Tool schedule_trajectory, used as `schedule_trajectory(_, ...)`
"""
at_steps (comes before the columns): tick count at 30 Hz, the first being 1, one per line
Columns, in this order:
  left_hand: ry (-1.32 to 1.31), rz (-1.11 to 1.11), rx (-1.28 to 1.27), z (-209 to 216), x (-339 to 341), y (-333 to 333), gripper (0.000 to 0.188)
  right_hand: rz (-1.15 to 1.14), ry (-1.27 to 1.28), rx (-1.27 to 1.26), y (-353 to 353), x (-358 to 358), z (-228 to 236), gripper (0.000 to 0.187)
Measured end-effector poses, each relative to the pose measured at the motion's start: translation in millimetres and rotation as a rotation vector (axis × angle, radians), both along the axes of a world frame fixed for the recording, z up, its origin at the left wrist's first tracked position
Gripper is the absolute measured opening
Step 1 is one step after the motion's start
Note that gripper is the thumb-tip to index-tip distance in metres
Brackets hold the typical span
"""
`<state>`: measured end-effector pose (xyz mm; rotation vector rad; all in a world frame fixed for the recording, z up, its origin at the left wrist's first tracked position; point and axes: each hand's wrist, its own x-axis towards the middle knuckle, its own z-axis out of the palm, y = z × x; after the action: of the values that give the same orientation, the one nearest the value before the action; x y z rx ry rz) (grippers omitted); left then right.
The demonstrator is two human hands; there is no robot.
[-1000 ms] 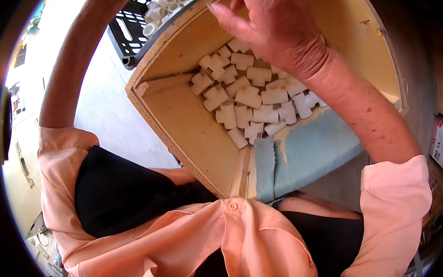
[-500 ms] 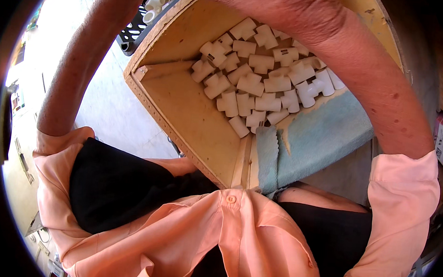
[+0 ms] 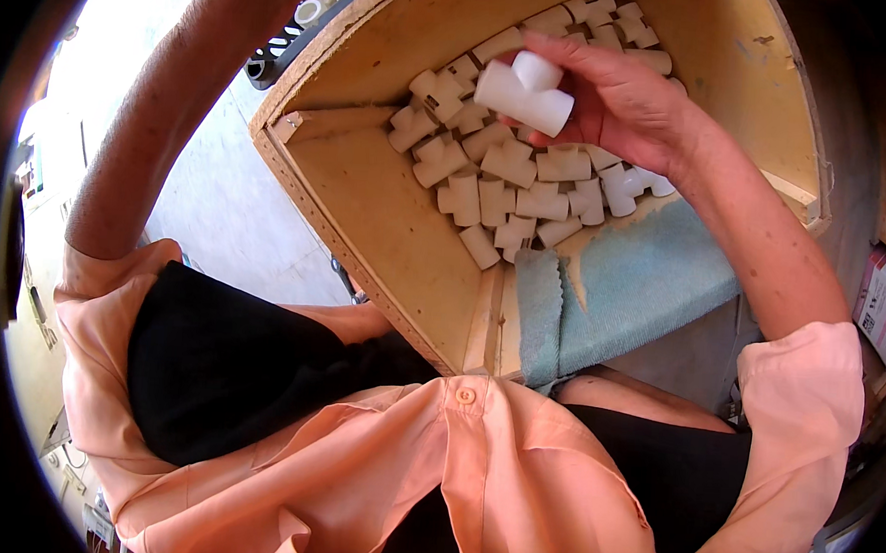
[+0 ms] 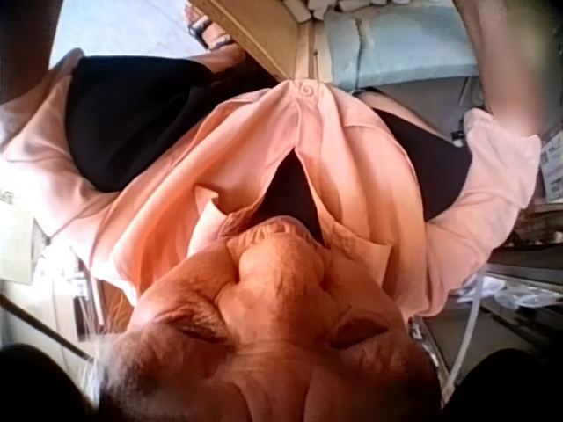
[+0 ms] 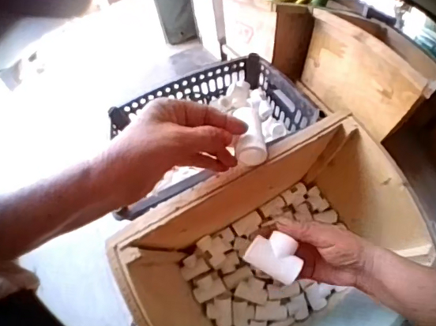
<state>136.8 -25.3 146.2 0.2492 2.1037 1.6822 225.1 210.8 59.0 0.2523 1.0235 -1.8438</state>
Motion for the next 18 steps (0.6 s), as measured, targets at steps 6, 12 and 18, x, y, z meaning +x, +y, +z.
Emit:
schedule_trajectory(6, 0.013, -0.025, -0.006, 0.1, -1.2, 1.6, 0.023, 0.074, 0.030, 0.300, -21.7, 3.9, -40.1, 0.041)
schedule_trajectory(12, 0.035, -0.128, 0.098, -3.6, -2.5, -4.7, 0.024, 0.381, 0.308, 0.606, -35.4, -11.9, -70.3, 0.046)
schedule_trajectory(18, 0.031, -0.121, 0.090, -1.2, 0.3, -5.9, 0.026, 0.518, 0.789, 0.823, -45.6, -13.8, -98.8, 0.048)
